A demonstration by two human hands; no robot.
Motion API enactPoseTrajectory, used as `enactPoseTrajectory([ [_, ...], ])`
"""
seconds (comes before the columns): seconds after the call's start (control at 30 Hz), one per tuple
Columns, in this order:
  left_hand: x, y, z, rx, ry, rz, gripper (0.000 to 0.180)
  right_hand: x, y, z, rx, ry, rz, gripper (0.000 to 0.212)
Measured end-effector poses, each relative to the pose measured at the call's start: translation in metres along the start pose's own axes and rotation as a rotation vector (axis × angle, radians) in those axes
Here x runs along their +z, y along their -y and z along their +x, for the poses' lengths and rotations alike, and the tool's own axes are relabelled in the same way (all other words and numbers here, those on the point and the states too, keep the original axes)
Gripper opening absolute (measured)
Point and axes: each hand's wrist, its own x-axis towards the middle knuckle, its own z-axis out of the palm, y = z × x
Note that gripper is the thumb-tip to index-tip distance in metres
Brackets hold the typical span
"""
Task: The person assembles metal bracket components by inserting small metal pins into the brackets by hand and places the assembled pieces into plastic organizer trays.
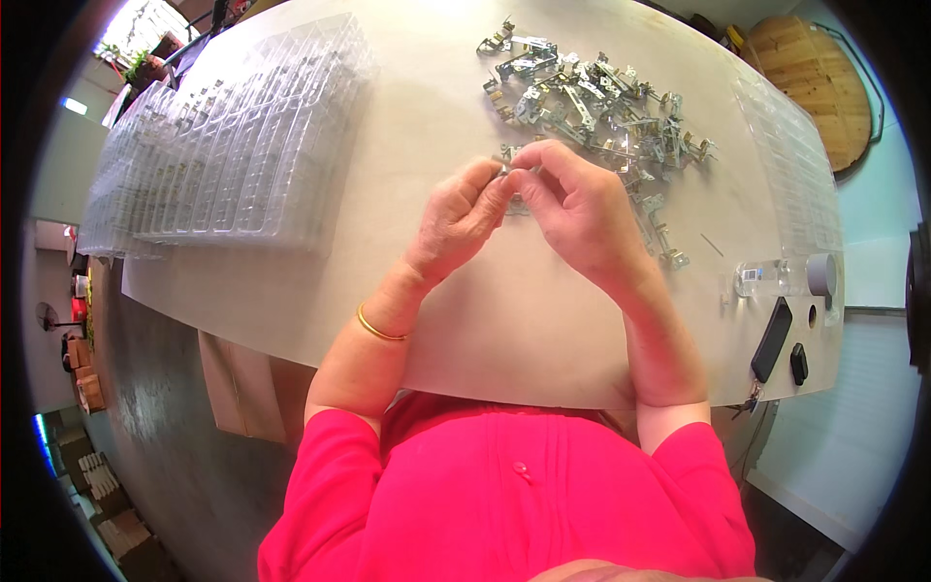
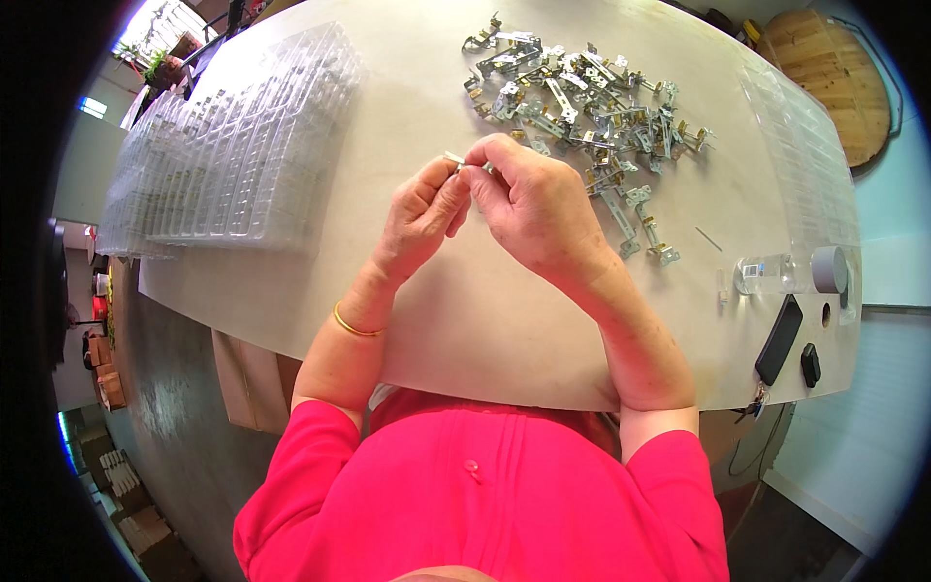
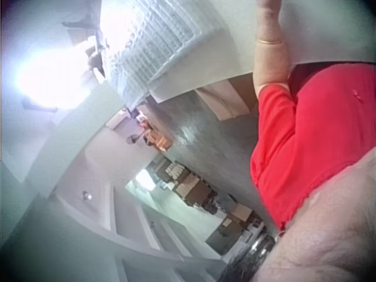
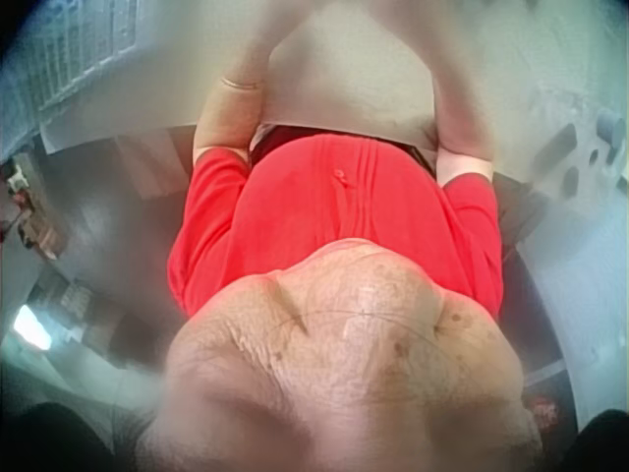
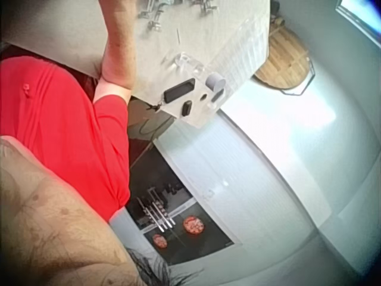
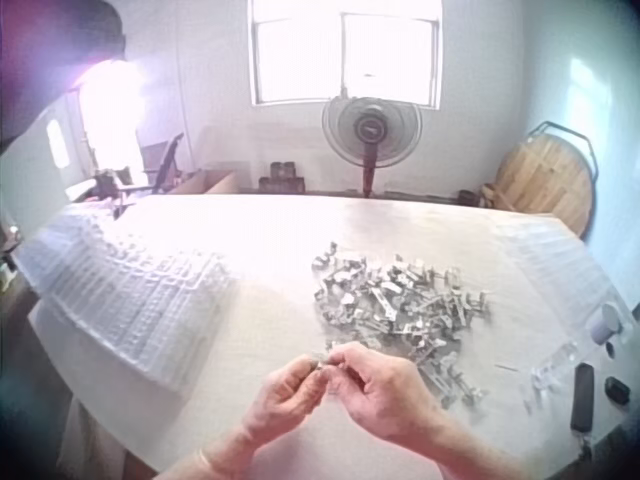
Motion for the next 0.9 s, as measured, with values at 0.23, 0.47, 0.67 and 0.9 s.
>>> enactPoseTrajectory([
  [0.23, 0.003, 0.005, 0.001, 0.09, -0.012, 0.118, 0.018, 0.002, -0.007, 0.003, -0.213, -0.119, -0.079, 0.008],
  [0.47, -0.009, -0.003, 0.005, -0.157, 0.066, -0.358, 0.03, -0.005, -0.01, 0.007, -0.105, -0.189, 0.123, 0.005],
  [0.67, -0.013, -0.003, 0.005, -0.173, 0.051, -0.641, 0.032, -0.005, -0.009, 0.003, 0.035, -0.072, 0.046, 0.007],
  [0.9, -0.013, 0.0, 0.006, -0.147, 0.059, -0.607, 0.033, -0.004, -0.006, 0.004, 0.062, -0.039, 0.0, 0.008],
])
